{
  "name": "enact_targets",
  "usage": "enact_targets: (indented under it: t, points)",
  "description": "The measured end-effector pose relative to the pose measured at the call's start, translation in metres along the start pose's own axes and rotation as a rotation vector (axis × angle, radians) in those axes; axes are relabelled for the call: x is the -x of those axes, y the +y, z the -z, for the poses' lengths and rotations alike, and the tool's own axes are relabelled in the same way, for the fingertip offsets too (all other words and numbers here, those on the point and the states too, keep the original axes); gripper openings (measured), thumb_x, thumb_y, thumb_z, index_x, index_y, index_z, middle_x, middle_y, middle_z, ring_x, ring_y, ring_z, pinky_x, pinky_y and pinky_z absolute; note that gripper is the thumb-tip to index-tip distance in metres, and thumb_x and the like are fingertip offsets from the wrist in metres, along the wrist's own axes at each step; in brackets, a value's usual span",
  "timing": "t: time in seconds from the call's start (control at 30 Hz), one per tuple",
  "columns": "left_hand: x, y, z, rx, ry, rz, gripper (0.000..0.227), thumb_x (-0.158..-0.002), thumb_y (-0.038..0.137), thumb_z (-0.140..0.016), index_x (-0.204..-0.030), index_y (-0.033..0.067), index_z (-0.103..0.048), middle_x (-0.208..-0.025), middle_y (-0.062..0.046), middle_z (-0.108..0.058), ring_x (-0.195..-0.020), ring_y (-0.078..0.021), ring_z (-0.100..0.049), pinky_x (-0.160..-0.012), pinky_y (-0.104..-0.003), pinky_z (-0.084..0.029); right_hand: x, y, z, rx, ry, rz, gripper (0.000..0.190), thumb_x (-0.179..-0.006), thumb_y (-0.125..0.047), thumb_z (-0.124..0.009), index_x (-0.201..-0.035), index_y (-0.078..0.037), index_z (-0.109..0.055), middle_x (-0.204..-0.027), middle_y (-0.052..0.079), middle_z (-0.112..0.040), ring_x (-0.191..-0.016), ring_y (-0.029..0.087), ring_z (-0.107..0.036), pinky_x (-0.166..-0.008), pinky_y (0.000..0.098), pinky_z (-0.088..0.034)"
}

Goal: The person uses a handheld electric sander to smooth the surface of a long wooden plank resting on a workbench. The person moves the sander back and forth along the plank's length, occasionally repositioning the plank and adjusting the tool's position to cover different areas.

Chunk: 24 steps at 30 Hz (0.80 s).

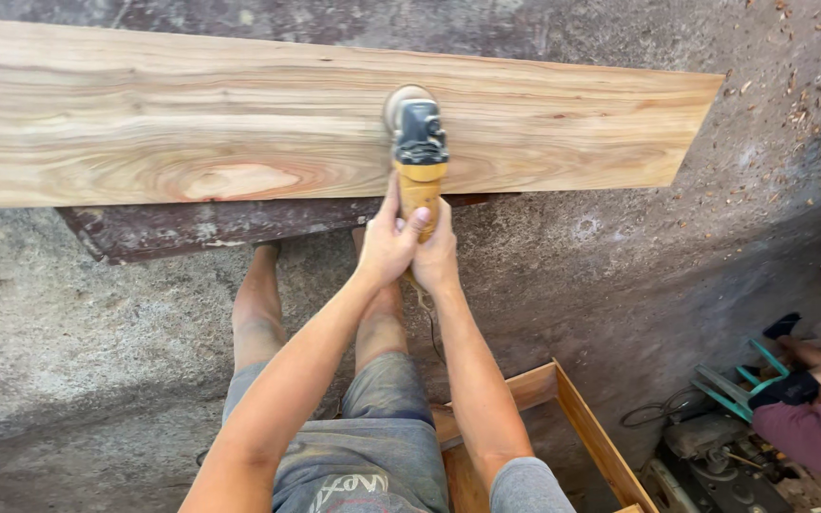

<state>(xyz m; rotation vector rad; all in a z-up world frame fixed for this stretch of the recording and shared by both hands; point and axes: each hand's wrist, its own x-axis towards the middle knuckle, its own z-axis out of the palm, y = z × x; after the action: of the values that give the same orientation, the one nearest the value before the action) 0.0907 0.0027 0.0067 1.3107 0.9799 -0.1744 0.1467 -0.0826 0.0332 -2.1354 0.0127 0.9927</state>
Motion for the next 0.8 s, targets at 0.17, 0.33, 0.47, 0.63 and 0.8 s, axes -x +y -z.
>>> enact_targets:
  t: [0.17,0.33,0.47,0.63,0.8]
  points:
    - [-0.019,0.023,-0.056,-0.155,-0.140,0.112,0.091,-0.090,0.052,-0.063,-0.166,0.0194,-0.024,-0.084,-0.023,-0.074,-0.076,-0.0279,-0.073,-0.077,-0.037,-0.057,-0.019,0.016,0.049,-0.182,0.095,-0.050,0.056,-0.094,-0.030,-0.073,-0.139,-0.008,-0.048,-0.124,0.021,-0.070,-0.110,0.030,-0.071,-0.089,0.0411,-0.059]
    - [-0.020,0.020,-0.054,-0.077,-0.005,0.038,0.089,-0.093,0.052,-0.061,-0.165,0.0163,-0.022,-0.109,-0.016,-0.075,-0.088,-0.0239,-0.077,-0.081,-0.036,-0.059,-0.029,0.001,0.054,-0.063,-0.028,-0.157,0.071,-0.084,-0.033,-0.076,-0.143,-0.012,-0.044,-0.125,0.020,-0.070,-0.112,0.031,-0.071,-0.090,0.0425,-0.058]
    - [-0.007,0.001,-0.033,0.166,0.136,-0.113,0.089,-0.102,0.055,-0.061,-0.165,0.0063,-0.022,-0.138,-0.021,-0.065,-0.121,-0.0264,-0.067,-0.101,-0.037,-0.054,-0.035,-0.010,0.039,0.090,-0.172,0.046,0.071,-0.089,-0.041,-0.075,-0.146,-0.013,-0.043,-0.122,0.023,-0.072,-0.114,0.039,-0.070,-0.091,0.0475,-0.057]
    - [-0.019,0.014,-0.059,0.005,0.079,-0.094,0.085,-0.102,0.050,-0.058,-0.165,0.0076,-0.020,-0.139,-0.021,-0.064,-0.120,-0.0263,-0.069,-0.100,-0.038,-0.057,-0.045,-0.006,0.066,0.032,-0.173,-0.076,0.071,-0.092,-0.040,-0.071,-0.148,-0.014,-0.037,-0.127,0.021,-0.069,-0.115,0.035,-0.069,-0.094,0.0459,-0.057]
    - [-0.056,0.050,-0.132,-0.194,-0.158,0.034,0.089,-0.093,0.054,-0.060,-0.163,0.0170,-0.020,-0.108,-0.022,-0.076,-0.101,-0.0332,-0.076,-0.092,-0.045,-0.058,-0.063,0.014,0.124,-0.242,0.073,-0.206,0.063,-0.093,-0.025,-0.067,-0.147,-0.012,-0.038,-0.127,0.016,-0.065,-0.111,0.028,-0.069,-0.089,0.0435,-0.061]
